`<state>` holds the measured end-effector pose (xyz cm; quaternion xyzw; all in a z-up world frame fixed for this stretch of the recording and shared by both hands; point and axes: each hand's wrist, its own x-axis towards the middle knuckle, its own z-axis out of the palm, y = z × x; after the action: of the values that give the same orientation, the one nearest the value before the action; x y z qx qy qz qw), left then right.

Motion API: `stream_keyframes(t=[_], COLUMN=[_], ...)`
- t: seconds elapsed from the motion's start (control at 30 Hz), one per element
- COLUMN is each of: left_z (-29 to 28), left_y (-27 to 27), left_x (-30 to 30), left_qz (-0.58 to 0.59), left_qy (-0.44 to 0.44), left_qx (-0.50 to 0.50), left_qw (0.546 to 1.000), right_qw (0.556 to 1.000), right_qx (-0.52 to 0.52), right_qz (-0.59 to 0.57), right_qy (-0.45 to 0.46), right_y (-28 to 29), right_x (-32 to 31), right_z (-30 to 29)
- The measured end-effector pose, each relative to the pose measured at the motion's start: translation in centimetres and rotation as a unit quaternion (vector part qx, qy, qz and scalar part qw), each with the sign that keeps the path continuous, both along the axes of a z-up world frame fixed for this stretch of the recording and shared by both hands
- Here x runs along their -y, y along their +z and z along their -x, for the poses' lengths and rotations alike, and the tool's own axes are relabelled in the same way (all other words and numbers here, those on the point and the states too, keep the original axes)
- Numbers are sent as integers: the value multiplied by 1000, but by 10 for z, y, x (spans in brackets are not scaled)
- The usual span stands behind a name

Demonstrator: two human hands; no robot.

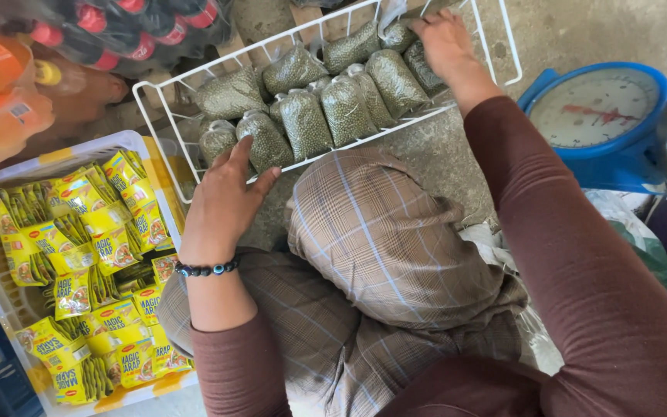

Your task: Organizing and restocking sachets of seasoning and small bags of mung beans in a grocery store storage area.

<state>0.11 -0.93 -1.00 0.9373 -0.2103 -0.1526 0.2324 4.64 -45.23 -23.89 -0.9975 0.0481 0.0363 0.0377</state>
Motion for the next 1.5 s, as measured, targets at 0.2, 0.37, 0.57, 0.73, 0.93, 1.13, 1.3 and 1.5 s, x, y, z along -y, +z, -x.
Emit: stream_keyframes(t=[0.2, 0.37, 0.57, 0.73, 0.93, 1.13, 1.3, 1.5], left_z=[1, 4, 5, 5, 6, 6, 5, 6], left_y=[10, 11, 7, 2, 1, 2, 0, 2], left_x=[5, 7, 2, -2, -7, -6, -2, -2], left_qz=[-7, -22, -4, 1, 13, 6, 7, 6], left_qy=[11, 8, 2, -1, 6, 11, -3, 6], left_qx=[-12, -30, -5, 9, 5, 1, 9, -4], left_qw=[1000, 999, 1000, 1000, 1000, 1000, 1000, 1000], right_qw=[936, 943, 940, 918, 857, 515, 364, 312], right_qx=[79, 80, -32, 10, 165, 194, 200, 204], right_qz=[-297, -258, -259, -307, -422, -757, -830, -845], right_qy=[-174, -196, -219, -250, -245, -352, -374, -383], right_y=[15, 34, 23, 32, -8, 19, 2, -34], right_x=[-45, -87, -79, -81, -54, -36, -25, -18], right_z=[30, 65, 49, 54, 52, 57, 56, 17])
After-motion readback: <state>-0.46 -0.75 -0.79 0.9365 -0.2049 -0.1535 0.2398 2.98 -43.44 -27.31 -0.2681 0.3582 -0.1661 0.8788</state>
